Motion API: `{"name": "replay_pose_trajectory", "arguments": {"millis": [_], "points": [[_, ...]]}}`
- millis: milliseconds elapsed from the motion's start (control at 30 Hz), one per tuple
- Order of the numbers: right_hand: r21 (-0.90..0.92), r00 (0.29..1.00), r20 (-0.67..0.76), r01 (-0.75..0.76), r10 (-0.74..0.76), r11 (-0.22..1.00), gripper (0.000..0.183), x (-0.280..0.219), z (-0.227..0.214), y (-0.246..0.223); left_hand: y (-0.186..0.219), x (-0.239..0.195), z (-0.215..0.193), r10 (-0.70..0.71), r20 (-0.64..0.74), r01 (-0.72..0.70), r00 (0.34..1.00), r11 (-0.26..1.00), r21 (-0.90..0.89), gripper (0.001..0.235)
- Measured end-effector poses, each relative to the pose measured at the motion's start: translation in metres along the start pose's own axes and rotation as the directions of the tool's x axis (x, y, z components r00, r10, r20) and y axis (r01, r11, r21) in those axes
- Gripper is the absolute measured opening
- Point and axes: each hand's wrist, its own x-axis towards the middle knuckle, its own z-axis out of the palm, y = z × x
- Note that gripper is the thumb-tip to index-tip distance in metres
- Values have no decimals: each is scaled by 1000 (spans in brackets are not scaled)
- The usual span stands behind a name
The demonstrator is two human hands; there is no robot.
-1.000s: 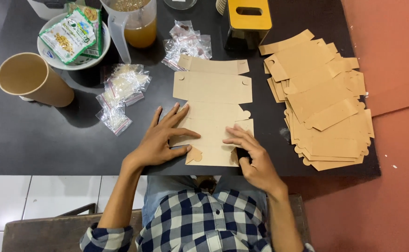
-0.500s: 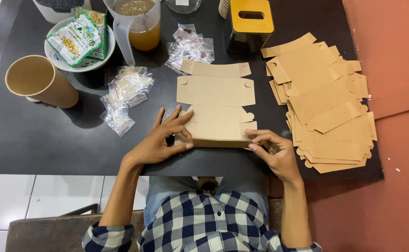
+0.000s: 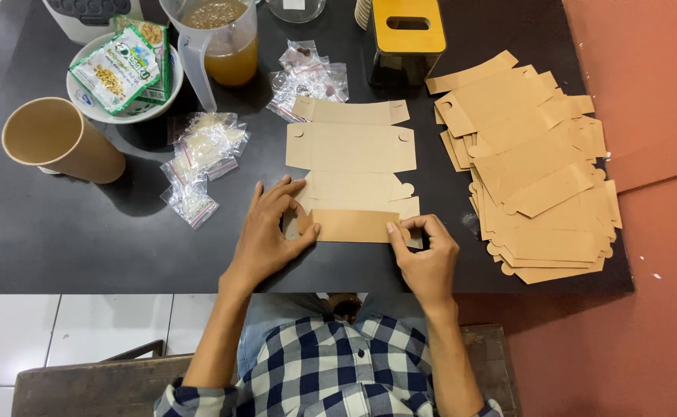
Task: The person assembles flat cardboard pieces into small boxes by folding along pre-scored lines and tucking flaps into slots. They handle each piece one at a time, pressing edges to secure the shape, and place the finished boxes on the table.
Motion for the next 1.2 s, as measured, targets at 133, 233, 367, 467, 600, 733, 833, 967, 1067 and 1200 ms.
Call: {"name": "replay_pose_trajectory", "arguments": {"millis": [133,233,367,467,600,733,833,967,1067,1200], "points": [[-22,999,8,43,-43,999,19,-3,6,5,10,-9,21,-11,-76,14,997,999,34,18],[-113,991,35,131,-128,985,22,-3,5,2,12,-18,42,60,-225,-7,972,973,230,20],[-125,983,69,176,-168,976,21,-2,4,-4,14,-29,58,113,-203,-13,973,899,437,22],[-151,980,81,192,-181,970,19,-1,4,-4,27,-38,63,109,-103,-35,989,835,549,36],[-160,974,105,215,-200,963,18,1,2,-9,62,-43,62,113,33,-101,993,675,730,79],[-162,971,125,221,-203,962,18,2,1,-6,69,-45,75,14,171,-144,985,607,781,73],[-143,970,136,222,-203,965,16,-1,-1,5,67,-48,85,33,178,-170,983,502,848,71],[-53,973,164,173,-162,983,24,4,-4,21,66,-48,90,7,155,-137,988,516,846,68],[-2,972,197,129,-127,992,36,12,-10,18,69,-48,91,-6,143,-121,990,501,857,67],[13,945,314,88,-88,996,55,25,-16,8,72,-49,93,-7,125,-108,992,458,883,68]]}}
